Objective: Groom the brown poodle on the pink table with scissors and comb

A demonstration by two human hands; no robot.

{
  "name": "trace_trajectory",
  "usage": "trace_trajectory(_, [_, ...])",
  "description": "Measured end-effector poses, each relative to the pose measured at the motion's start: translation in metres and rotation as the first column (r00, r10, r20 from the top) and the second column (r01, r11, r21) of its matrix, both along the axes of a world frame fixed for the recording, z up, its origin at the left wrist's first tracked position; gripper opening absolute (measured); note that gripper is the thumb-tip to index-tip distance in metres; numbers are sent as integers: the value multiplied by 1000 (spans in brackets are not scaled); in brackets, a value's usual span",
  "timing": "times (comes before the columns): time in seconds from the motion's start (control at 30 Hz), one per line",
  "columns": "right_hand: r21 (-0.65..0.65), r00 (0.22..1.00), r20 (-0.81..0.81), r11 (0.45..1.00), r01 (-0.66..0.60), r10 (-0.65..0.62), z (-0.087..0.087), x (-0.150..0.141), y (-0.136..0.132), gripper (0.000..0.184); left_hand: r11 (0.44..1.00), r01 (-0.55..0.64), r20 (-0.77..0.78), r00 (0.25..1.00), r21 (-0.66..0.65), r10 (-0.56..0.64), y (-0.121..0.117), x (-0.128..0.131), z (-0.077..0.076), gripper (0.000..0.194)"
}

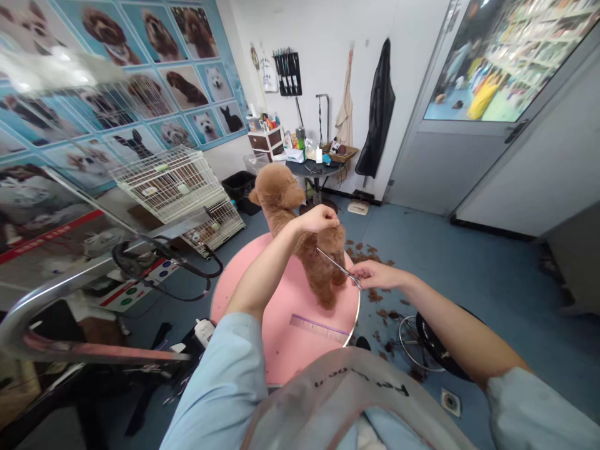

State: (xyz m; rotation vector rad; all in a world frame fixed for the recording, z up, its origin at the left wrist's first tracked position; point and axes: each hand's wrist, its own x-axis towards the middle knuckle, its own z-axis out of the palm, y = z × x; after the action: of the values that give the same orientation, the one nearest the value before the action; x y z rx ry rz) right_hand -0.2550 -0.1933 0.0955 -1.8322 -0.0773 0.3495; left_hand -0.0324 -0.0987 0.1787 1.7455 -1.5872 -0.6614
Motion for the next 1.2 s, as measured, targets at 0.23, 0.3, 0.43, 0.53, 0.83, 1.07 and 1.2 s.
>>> trace_trajectory(0.23, [-65,986,-74,986,-152,147,21,6,-22,23,997,60,-55,997,-48,-63,17,7,0,26])
trace_trajectory(0.3, [-76,975,-112,977,-200,191,28,8,-27,27,997,53,-62,997,-52,-56,22,8,0,26])
trace_trajectory(0.43, [-93,964,-137,966,-242,228,41,15,-32,33,998,25,-62,998,-60,-28,30,10,-2,27])
trace_trajectory(0.53, [-115,955,-173,958,-262,240,48,20,-33,33,997,14,-78,997,-71,-19,35,12,-5,28])
trace_trajectory(0.83, [-32,962,-135,969,-245,239,23,28,-29,32,995,-90,-97,992,-43,86,42,12,-7,29])
trace_trajectory(1.07, [225,984,-82,965,-136,158,-9,26,-11,34,988,-147,-52,988,-44,145,38,7,-4,27])
trace_trajectory(1.2, [342,993,-72,937,-66,96,-25,23,3,34,985,-170,-44,985,-39,168,34,6,-5,27])
